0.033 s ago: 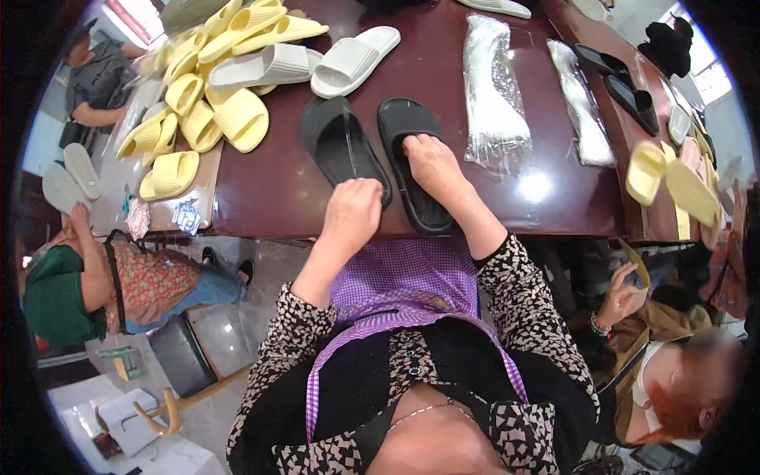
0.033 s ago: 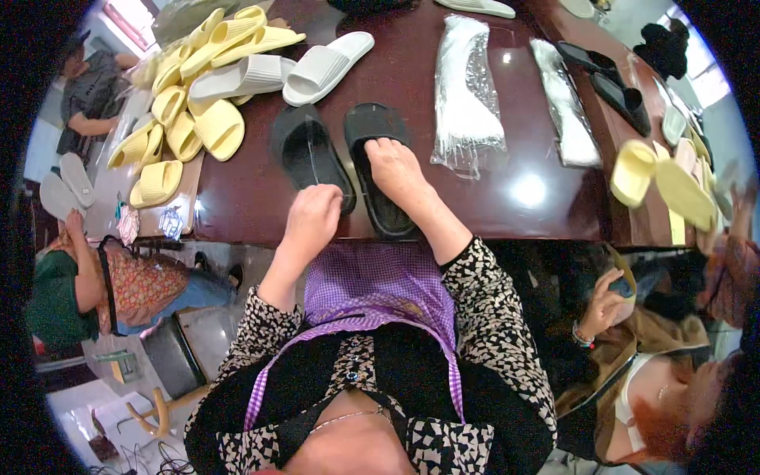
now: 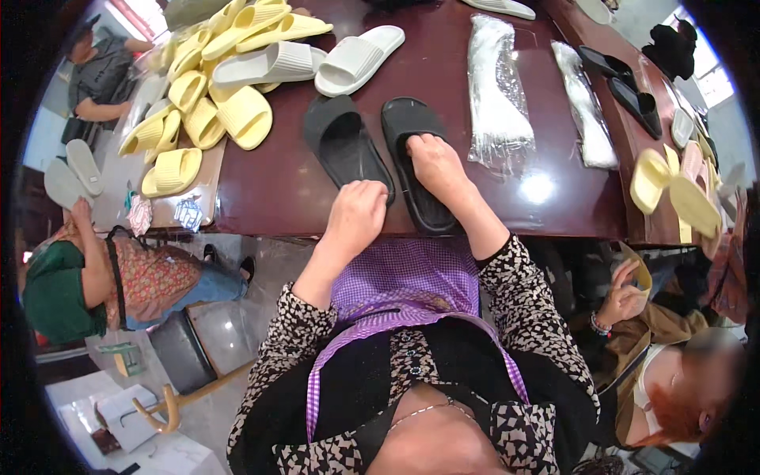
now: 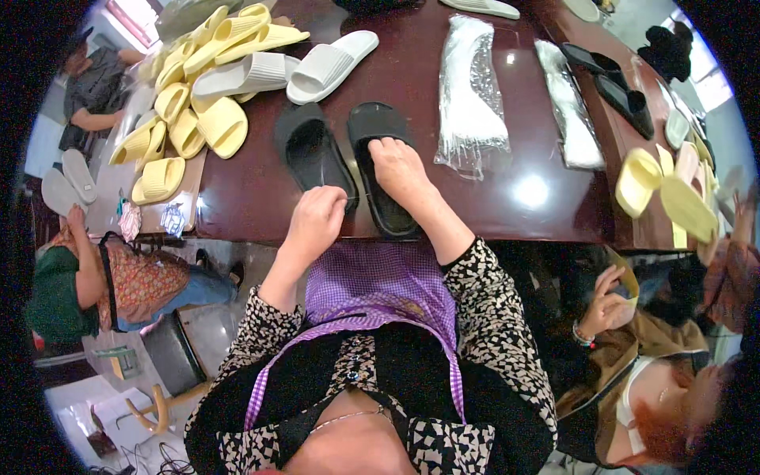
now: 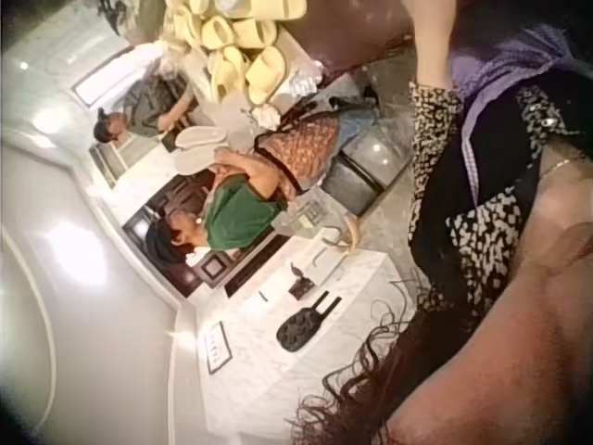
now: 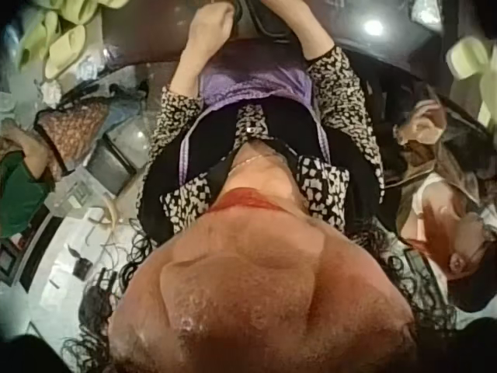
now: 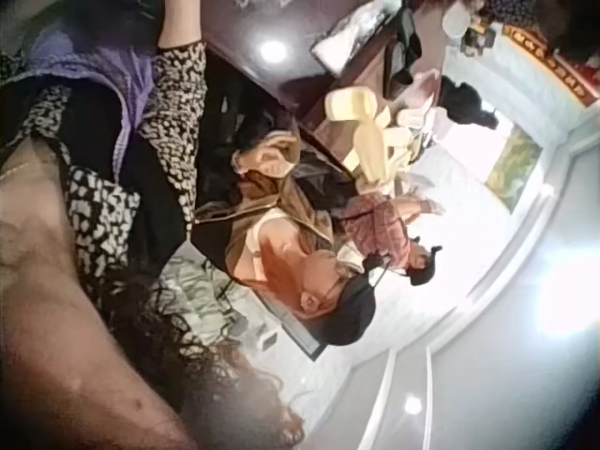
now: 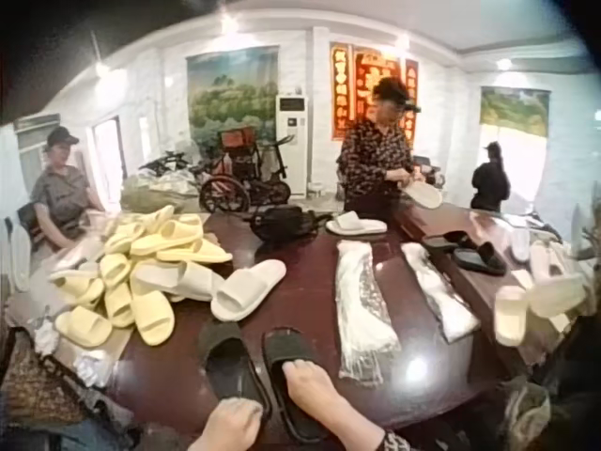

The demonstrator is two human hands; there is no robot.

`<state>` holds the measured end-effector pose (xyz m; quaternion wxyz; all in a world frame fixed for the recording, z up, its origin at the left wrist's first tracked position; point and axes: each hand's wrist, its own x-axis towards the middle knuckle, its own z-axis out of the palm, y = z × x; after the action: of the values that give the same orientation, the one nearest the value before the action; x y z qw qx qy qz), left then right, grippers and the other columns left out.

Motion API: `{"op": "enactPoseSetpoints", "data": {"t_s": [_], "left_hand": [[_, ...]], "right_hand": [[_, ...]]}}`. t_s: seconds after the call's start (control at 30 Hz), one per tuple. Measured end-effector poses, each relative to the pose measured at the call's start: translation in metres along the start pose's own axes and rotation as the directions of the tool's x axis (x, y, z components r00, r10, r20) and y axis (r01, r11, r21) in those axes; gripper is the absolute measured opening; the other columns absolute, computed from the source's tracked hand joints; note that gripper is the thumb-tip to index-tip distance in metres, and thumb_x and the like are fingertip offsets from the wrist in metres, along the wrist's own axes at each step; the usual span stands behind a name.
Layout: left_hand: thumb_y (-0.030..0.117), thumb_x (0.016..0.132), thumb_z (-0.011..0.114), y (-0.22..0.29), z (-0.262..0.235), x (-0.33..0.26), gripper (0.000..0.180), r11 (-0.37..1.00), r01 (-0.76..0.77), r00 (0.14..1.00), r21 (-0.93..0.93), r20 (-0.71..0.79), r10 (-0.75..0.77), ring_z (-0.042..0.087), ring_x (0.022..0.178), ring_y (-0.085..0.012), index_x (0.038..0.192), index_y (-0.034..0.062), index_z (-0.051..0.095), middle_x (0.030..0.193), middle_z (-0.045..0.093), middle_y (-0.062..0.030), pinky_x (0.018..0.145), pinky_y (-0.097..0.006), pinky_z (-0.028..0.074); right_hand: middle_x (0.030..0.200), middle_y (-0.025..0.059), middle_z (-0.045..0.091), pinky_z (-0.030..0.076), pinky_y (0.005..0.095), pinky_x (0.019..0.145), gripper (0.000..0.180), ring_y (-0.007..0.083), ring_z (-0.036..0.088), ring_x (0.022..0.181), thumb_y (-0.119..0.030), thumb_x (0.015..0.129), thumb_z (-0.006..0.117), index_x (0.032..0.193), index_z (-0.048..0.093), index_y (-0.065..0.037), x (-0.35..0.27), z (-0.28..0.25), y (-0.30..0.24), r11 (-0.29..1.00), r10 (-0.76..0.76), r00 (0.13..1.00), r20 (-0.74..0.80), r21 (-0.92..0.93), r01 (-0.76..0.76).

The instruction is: The person fastens pairs of slippers together by threading plastic tag fasteners through them by hand and sets the attached slippers aside.

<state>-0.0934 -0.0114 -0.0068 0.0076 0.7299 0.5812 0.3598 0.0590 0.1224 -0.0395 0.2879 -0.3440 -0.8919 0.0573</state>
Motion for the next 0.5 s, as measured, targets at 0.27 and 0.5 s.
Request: {"op": "enactPoseSetpoints", "data": {"t_s": [0.27,0.5], "left_hand": [[0.005,0.081,0.058,0.01,-0.011,-0.002,0.005,0.942,0.294,0.953,-0.164,0.125,-0.276,0.06,0.078,-0.0306,0.085,0.0024,0.055,0.077,0.061,-0.0134,0.07,-0.041,0.046],[0.006,0.084,0.056,-0.006,-0.007,0.004,0.006,0.954,0.107,0.993,0.279,-0.086,-0.086,0.061,0.069,-0.0351,0.087,0.0023,0.053,0.074,0.061,-0.0178,0.063,-0.044,0.048]], "right_hand": [[0.085,0.0159,0.061,0.048,0.0413,0.074,0.008,0.033,0.06,0.081,-0.006,0.081,0.056,0.088,0.058,-0.003,0.0,0.001,0.001,0.999,-0.022,1.0,0.0,0.027,0.022],[0.084,0.0157,0.061,0.048,0.0411,0.074,0.007,0.0329,0.06,0.081,-0.006,0.081,0.057,0.087,0.058,-0.003,0.001,-0.001,0.0,0.999,-0.032,0.999,0.005,0.026,0.032]]}}
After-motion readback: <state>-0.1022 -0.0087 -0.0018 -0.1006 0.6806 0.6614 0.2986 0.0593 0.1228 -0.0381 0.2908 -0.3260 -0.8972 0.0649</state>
